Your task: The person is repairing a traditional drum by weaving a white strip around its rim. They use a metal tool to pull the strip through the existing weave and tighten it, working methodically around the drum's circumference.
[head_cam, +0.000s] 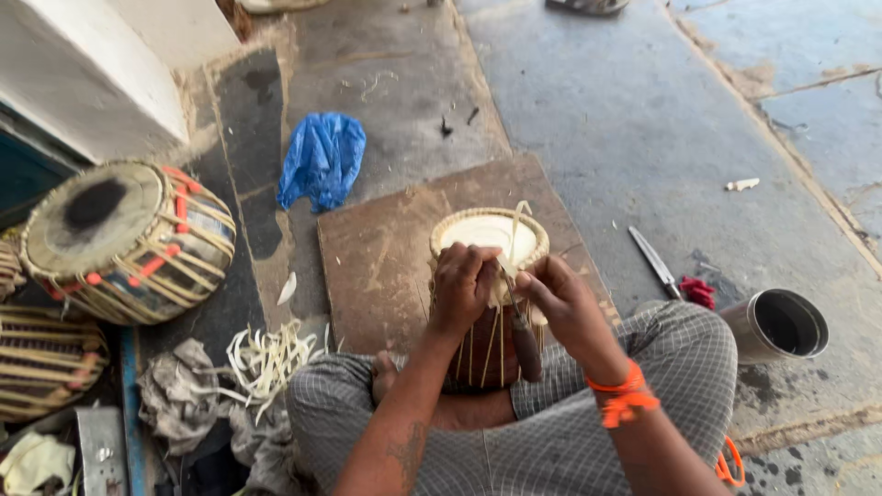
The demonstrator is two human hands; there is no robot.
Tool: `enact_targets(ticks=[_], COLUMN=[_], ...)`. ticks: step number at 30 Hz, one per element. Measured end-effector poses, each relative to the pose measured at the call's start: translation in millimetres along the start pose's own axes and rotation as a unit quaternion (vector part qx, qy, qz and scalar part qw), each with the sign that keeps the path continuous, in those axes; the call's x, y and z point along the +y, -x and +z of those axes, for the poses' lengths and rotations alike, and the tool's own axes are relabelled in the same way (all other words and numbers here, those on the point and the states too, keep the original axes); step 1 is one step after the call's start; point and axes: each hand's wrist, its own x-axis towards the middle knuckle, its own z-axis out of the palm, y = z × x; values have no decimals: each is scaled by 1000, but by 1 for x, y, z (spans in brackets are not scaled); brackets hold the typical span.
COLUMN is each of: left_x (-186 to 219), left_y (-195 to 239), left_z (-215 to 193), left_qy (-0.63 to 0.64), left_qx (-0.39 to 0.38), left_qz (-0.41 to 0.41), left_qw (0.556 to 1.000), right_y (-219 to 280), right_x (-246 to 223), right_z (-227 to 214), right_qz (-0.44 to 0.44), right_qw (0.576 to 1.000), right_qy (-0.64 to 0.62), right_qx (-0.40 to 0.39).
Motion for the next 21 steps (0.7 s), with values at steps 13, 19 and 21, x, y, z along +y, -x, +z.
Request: enact_targets(ticks=[13,19,21], left_x=[2,13,15], left_y=[0,-6,-10], left_z=[13,13,-4], left_qy=[82,59,148], left_qx=[61,41,-1], left_qz=[-91,-132,-160], left_qw=[991,989,976], right_y=[98,-49,-63], right_x=[-40,-9,-13], right_z=[-127,-25,0], right_qz=[-159,1,14], right_qw=[978,991,991], right_qy=[-128,-127,-128], right_qx=[-52,44,31])
